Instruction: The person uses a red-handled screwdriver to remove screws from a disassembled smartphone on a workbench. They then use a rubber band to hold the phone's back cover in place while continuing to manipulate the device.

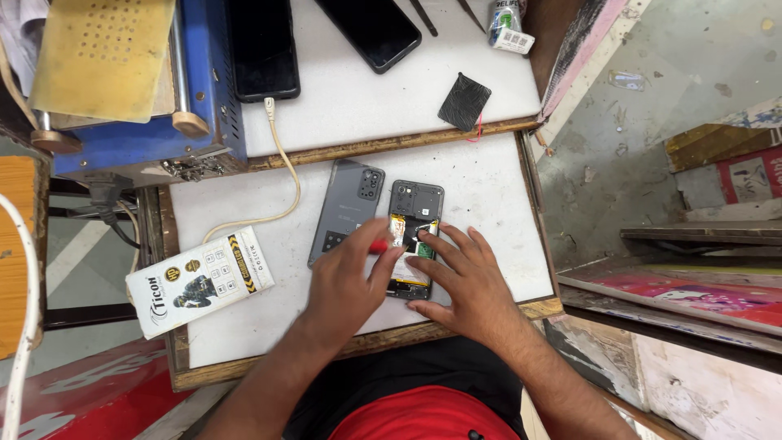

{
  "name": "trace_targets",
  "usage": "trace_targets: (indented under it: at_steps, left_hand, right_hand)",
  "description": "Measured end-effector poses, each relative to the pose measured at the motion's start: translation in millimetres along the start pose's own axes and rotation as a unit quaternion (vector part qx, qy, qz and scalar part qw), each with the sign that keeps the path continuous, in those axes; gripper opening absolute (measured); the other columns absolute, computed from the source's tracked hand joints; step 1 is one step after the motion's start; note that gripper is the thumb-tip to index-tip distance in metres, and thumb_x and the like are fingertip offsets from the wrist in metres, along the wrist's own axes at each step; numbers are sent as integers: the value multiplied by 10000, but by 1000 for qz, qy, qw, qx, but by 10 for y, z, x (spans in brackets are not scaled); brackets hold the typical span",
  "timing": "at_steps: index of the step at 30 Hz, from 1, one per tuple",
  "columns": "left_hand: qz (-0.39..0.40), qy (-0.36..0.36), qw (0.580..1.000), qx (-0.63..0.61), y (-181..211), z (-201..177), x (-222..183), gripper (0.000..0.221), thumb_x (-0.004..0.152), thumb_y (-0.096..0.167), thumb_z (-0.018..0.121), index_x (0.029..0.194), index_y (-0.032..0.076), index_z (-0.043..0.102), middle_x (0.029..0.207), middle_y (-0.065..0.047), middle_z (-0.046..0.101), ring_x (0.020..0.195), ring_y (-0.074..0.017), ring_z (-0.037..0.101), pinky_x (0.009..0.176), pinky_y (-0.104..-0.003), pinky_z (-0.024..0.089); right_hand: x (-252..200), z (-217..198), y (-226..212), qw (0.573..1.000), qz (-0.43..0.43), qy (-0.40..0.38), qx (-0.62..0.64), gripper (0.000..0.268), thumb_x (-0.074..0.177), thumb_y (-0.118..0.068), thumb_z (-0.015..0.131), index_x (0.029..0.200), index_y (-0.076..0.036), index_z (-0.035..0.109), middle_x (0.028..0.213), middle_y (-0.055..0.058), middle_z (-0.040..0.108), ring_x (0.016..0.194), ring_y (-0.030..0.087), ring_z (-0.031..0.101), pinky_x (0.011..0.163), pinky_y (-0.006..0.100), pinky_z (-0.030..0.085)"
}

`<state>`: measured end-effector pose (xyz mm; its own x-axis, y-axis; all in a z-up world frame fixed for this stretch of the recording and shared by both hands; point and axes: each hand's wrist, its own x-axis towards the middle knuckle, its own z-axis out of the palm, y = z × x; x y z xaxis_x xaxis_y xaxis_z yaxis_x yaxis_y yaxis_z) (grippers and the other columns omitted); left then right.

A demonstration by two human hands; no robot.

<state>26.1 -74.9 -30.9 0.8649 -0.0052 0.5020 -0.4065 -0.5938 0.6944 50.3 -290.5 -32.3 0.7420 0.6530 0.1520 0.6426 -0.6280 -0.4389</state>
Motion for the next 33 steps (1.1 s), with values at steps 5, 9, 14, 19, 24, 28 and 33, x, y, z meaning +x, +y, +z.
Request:
trace_targets:
  at_steps: [5,9,14,19,24,28,33]
  left_hand:
    - [33,-43,999,-5,-79,283,490,465,965,111,769,1339,65,495,1003,-129,736,867,-250,768,699,-352,632]
    - [30,-101,994,15,-86,398,583,453,965,123,754,1325,52,489,976,-145,721,802,-239,761,635,-341,637]
    - [13,-67,998,-9,-190,521,701,463,994,128,750,1357,64,471,960,-125,732,836,-247,778,653,-347,640]
    - [16,-62,998,-1,-237,594,793,479,975,126,748,1358,69,467,983,-131,739,849,-273,778,674,-362,639]
    - [-24,-102,994,7,-235,626,843,443,989,117,741,1344,67,481,939,-116,733,821,-264,775,660,-376,629]
    - [54,-190,980,31,-183,597,876,476,957,8,656,1374,88,441,1054,-134,713,958,-287,746,760,-384,628]
    - [80,-218,960,157,-143,576,940,437,1051,149,696,1390,121,422,964,-92,664,856,-255,724,723,-403,608]
  right_hand:
    - [8,-13,3,1000,3,-9,1,643,731,-496,849,1271,-191,681,1470,105,523,1445,355,379,1173,642,261]
    - [-16,-23,19,1000,19,-12,11,645,737,-503,852,1282,-202,684,1433,95,543,1441,344,386,1176,639,263]
    - [-25,-29,48,1000,9,-8,19,641,745,-508,847,1284,-203,682,1432,89,551,1435,338,391,1175,636,262]
    - [-5,-38,41,1000,7,-5,20,639,740,-506,846,1281,-209,681,1432,82,552,1435,334,398,1178,632,264]
    - [-12,-17,71,1000,6,-1,28,632,739,-510,847,1273,-213,682,1432,76,556,1429,335,399,1173,632,257]
    - [-27,13,88,1000,13,-14,20,628,753,-521,837,1284,-225,682,1421,77,558,1434,328,397,1190,621,245]
    - [-12,-2,75,1000,13,-18,19,632,763,-538,827,1288,-218,678,1424,92,554,1431,335,396,1190,623,234]
